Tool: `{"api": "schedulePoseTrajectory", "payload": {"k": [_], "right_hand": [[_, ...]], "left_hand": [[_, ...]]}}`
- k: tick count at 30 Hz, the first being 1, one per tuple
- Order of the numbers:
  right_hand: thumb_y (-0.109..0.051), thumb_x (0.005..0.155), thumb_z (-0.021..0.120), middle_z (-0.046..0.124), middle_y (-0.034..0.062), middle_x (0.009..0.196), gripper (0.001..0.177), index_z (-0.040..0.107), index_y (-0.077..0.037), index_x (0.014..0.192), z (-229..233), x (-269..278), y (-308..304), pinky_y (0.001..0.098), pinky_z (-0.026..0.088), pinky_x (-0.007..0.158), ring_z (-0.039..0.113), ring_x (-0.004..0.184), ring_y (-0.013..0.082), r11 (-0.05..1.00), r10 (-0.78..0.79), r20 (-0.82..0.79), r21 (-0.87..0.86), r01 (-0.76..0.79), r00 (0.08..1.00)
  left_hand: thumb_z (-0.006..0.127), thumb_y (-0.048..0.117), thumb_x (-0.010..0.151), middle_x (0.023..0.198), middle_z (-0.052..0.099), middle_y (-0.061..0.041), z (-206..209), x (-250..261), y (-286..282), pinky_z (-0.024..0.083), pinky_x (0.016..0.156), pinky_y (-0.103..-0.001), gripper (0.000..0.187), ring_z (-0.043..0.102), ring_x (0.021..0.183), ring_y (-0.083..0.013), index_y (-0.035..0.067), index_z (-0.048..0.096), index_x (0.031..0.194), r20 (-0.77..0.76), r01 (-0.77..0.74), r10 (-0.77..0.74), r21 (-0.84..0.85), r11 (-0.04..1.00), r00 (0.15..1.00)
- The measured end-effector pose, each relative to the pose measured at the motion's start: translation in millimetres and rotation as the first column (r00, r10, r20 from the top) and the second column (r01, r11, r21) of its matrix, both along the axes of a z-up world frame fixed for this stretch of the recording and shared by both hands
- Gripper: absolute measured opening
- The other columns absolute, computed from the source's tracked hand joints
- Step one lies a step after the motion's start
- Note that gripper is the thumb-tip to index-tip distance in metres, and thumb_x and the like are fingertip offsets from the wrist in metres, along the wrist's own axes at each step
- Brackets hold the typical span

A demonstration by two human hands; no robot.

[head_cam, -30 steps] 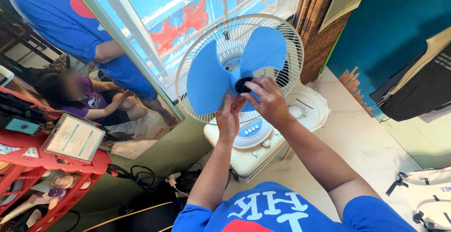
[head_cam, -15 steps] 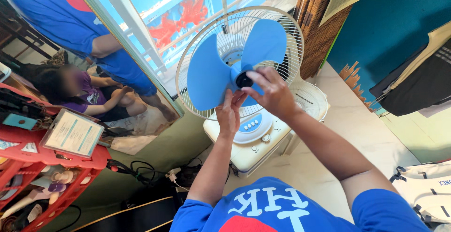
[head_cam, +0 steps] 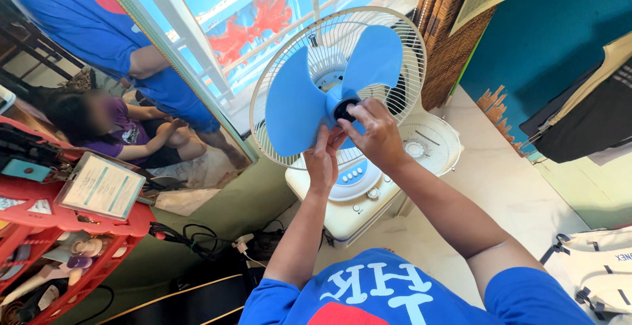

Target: The person assembles a table fan by attaching the blue fan blades to the motor hub, securing them with a nut, and then fitting the front wire cage over the blades. The person uses their hands to manipulate the components throughout the process.

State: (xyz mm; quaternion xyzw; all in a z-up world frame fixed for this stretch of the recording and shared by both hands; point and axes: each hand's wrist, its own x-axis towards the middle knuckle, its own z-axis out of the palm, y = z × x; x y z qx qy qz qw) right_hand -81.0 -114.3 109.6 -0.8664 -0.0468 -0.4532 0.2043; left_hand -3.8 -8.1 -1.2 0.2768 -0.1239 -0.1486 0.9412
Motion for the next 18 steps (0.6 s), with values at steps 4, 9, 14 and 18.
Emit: {"api": "schedulePoseTrajectory", "payload": {"k": [4, 9, 14, 18], "right_hand": [[-0.008, 0.084, 0.084, 0.065, 0.0119, 0.096, 0.025, 0.069, 0.001, 0.103, 3.3, 0.1, -1.9, 0.0412, 0.055, 0.082, 0.065, 0.093, 0.0313, 0.997, 0.021, -0.005, -0.079, -0.021, 1.0], [-0.02, 0.085, 0.083, 0.059, 0.0164, 0.107, 0.044, 0.062, 0.003, 0.116, 14.9, -6.7, 0.8, 0.0418, 0.055, 0.082, 0.064, 0.095, 0.0347, 0.999, 0.016, -0.07, -0.038, -0.019, 0.997], [-0.025, 0.089, 0.08, 0.052, 0.0201, 0.107, 0.048, 0.053, 0.004, 0.117, 3.5, -2.2, 11.9, 0.0446, 0.053, 0.073, 0.062, 0.085, 0.036, 0.98, 0.002, -0.142, 0.198, 0.026, 0.99], [-0.015, 0.096, 0.074, 0.052, 0.0202, 0.111, 0.028, 0.056, 0.0, 0.112, -18.7, 9.2, 17.7, 0.0454, 0.054, 0.073, 0.063, 0.09, 0.038, 0.981, -0.057, -0.084, 0.181, 0.071, 0.995]], "left_hand": [[0.052, 0.005, 0.108, 0.11, 0.069, -0.015, -2.5, 1.5, 1.5, 0.062, 0.09, -0.044, 0.019, 0.073, 0.099, -0.0266, -0.003, 0.057, 0.124, 0.004, 0.011, -0.011, 0.016, 1.0, 1.0], [0.051, 0.007, 0.108, 0.112, 0.069, -0.016, 4.3, -1.2, 3.7, 0.061, 0.089, -0.041, 0.023, 0.074, 0.1, -0.0273, -0.003, 0.056, 0.128, 0.013, 0.021, -0.022, 0.022, 1.0, 1.0], [0.05, 0.006, 0.109, 0.119, 0.069, -0.017, 9.6, -2.6, 5.3, 0.061, 0.091, -0.041, 0.025, 0.072, 0.104, -0.0268, -0.003, 0.054, 0.132, 0.025, 0.018, -0.017, -0.007, 1.0, 1.0], [0.049, 0.006, 0.108, 0.121, 0.068, -0.018, 13.2, -5.5, 5.6, 0.062, 0.092, -0.042, 0.028, 0.072, 0.107, -0.0287, -0.005, 0.052, 0.133, 0.023, 0.019, -0.019, -0.002, 1.0, 1.0]]}}
